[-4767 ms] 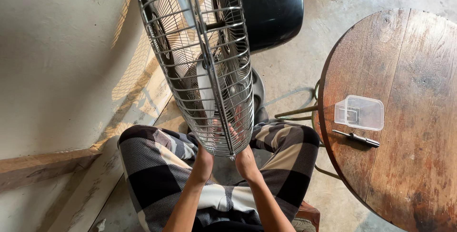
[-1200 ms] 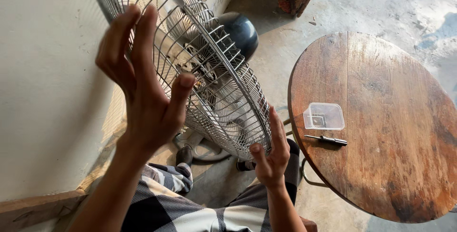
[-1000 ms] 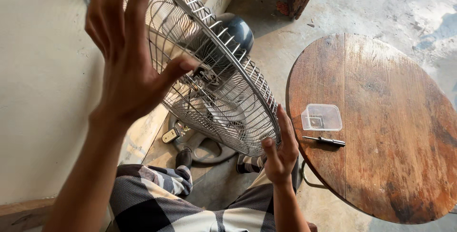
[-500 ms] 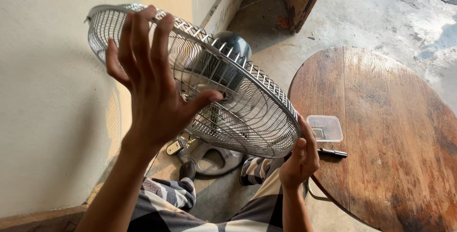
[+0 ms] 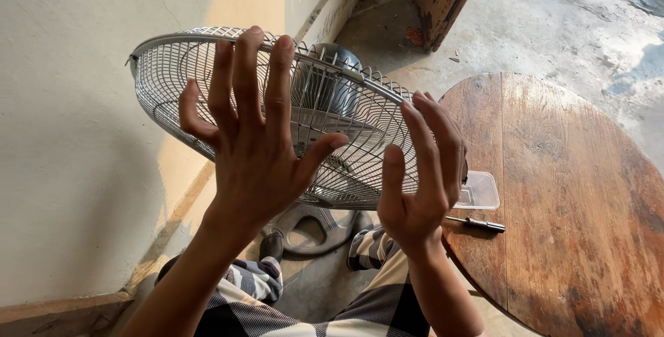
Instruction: The person aligns and secures the front wire cage of an electric fan by hand, repeatedly adjusting its position to fit the mounting points. A screwdriver and a small plastic container are visible on a nearby table.
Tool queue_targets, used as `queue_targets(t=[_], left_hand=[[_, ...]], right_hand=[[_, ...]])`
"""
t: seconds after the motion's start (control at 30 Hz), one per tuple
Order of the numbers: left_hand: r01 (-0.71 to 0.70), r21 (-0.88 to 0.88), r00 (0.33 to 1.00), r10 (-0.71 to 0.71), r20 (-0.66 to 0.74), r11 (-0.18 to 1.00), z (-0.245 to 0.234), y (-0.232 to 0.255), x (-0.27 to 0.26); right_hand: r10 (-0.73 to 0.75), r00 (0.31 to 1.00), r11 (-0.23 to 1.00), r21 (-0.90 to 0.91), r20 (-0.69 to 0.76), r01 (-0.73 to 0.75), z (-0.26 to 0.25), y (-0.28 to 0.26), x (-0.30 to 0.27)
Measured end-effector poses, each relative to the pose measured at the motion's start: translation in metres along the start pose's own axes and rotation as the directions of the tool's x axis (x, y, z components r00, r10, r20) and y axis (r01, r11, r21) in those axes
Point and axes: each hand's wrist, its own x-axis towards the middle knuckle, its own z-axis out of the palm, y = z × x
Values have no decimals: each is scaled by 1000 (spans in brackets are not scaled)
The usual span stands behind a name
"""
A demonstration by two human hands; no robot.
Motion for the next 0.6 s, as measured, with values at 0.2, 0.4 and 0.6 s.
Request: queue_targets(t=[0.2,0.4,0.6], left_hand=[[-123,123,987,134,-88,985,-12,-26,7],[-194,16,980,194,-46,981,-21,-59,15],[-45,-188,999,45,-1,981,-27,-99,14]], right_hand=[[-84,994,991,-114,-63,76,13,15,12],[-126,990,989,-91,-56,121,10,38,8],[-128,987,989,-91,-96,120,9,58,14]])
